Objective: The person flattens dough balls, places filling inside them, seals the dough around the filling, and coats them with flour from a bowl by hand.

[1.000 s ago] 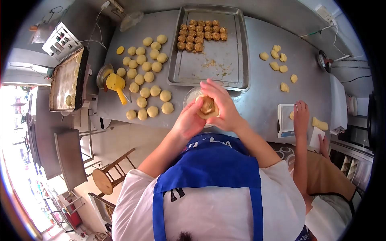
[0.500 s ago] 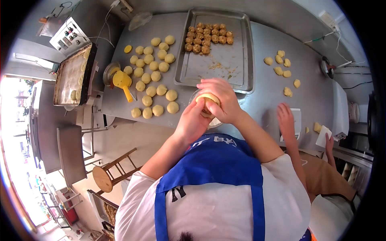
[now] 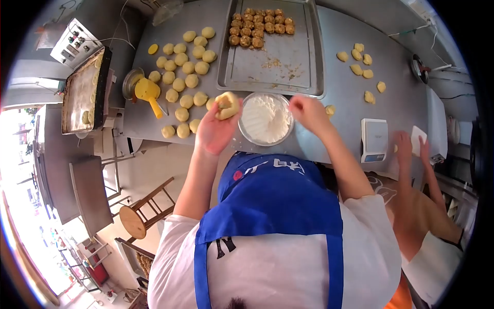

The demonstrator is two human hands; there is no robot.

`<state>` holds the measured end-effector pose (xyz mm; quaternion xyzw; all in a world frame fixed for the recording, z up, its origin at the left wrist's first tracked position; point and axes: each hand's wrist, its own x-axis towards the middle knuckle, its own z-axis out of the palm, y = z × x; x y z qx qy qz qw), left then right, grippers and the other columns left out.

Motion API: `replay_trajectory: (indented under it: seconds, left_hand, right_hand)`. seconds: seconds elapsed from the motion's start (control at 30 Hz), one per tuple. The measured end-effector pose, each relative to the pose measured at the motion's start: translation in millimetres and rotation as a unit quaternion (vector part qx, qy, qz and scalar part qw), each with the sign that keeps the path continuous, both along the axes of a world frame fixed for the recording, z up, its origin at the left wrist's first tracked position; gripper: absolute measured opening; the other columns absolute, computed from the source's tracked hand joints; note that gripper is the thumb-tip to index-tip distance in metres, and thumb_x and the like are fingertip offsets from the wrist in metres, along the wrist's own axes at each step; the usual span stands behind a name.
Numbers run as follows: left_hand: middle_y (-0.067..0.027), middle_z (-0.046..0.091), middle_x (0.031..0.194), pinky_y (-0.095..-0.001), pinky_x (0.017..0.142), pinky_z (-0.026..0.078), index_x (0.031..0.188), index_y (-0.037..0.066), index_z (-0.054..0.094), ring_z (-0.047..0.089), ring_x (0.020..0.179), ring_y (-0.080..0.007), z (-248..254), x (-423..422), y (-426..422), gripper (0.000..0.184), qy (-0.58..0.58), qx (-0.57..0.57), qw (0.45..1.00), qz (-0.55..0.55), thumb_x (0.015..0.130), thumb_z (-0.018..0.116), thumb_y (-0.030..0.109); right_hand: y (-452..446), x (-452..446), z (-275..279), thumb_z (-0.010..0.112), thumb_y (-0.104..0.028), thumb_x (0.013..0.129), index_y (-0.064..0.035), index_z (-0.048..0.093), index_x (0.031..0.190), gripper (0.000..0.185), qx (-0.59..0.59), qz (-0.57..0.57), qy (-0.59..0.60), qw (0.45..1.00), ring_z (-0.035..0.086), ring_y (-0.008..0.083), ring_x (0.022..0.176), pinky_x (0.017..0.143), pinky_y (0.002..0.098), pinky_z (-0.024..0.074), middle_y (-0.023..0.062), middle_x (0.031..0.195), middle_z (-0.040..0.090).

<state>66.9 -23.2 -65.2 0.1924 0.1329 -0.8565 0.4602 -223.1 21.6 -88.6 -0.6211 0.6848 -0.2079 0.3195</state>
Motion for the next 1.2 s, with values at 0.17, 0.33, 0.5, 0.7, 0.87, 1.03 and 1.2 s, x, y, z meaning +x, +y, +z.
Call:
replay_trajectory:
  seconds: [0.17,0.33,0.5,0.7,0.87,1.03,1.2]
  left_hand:
    - [-0.0200,0.048,0.139,-0.0485,0.119,0.033,0.134,-0.007,0.043,0.042,0.134,-0.0379,-38,34,11,0.038,-0.091,0.034,0.995,0.035,0.108,0.036,0.021]
    - [-0.0190,0.049,0.136,-0.0475,0.118,0.035,0.132,-0.006,0.045,0.043,0.133,-0.0370,-52,33,12,0.037,-0.102,0.069,0.992,-0.025,0.108,0.037,0.021]
    - [-0.0197,0.048,0.139,-0.0464,0.117,0.035,0.135,-0.006,0.044,0.042,0.135,-0.0366,-64,38,10,0.040,-0.162,0.093,0.980,-0.073,0.108,0.039,0.023]
    - [-0.0196,0.046,0.141,-0.0474,0.117,0.035,0.137,-0.005,0.043,0.042,0.135,-0.0376,-71,49,16,0.042,-0.135,0.103,0.984,-0.054,0.107,0.040,0.024]
    - [-0.0195,0.048,0.139,-0.0478,0.115,0.037,0.137,-0.005,0.043,0.044,0.133,-0.0376,-75,44,19,0.041,-0.137,0.077,0.982,-0.100,0.106,0.042,0.022]
    - [-0.0190,0.052,0.131,-0.0471,0.105,0.044,0.132,-0.006,0.045,0.052,0.123,-0.0359,-115,44,4,0.040,-0.307,-0.018,0.950,-0.045,0.100,0.047,0.018]
    - [-0.0207,0.051,0.132,-0.0485,0.101,0.048,0.135,-0.006,0.041,0.054,0.122,-0.0393,-132,44,3,0.044,-0.337,-0.017,0.939,-0.063,0.098,0.043,0.019]
  right_hand:
    - [64,-6,-84,0.061,-0.025,0.085,-0.0069,0.067,0.088,0.019,0.178,0.107,0.042,0.977,0.068,0.0340,0.082,0.073,0.0468,0.0529,0.0159,0.082,0.069]
    - [39,19,-99,0.051,-0.020,0.088,-0.0054,0.064,0.101,0.023,0.141,-0.023,0.085,0.986,0.065,0.0397,0.093,0.081,0.0524,0.0510,0.0189,0.098,0.070]
    - [38,17,-112,0.055,-0.014,0.085,-0.0061,0.064,0.100,0.019,0.040,0.028,0.041,0.998,0.065,0.0366,0.095,0.081,0.0486,0.0514,0.0159,0.096,0.069]
    - [94,14,-128,0.067,-0.014,0.077,-0.0091,0.065,0.091,0.015,0.053,0.193,0.018,0.980,0.065,0.0326,0.090,0.077,0.0458,0.0516,0.0102,0.090,0.068]
    - [104,21,-142,0.066,-0.014,0.081,-0.0084,0.064,0.082,0.006,0.010,0.203,0.050,0.978,0.064,0.0332,0.088,0.078,0.0454,0.0519,0.0113,0.086,0.065]
    - [96,22,-120,0.065,-0.017,0.085,-0.0066,0.063,0.083,0.011,-0.060,0.096,0.083,0.990,0.064,0.0337,0.087,0.077,0.0446,0.0516,0.0127,0.087,0.065]
    - [82,19,-61,0.067,-0.017,0.086,-0.0037,0.064,0.087,0.013,-0.038,-0.047,-0.005,0.998,0.066,0.0332,0.082,0.072,0.0413,0.0522,0.0131,0.086,0.068]
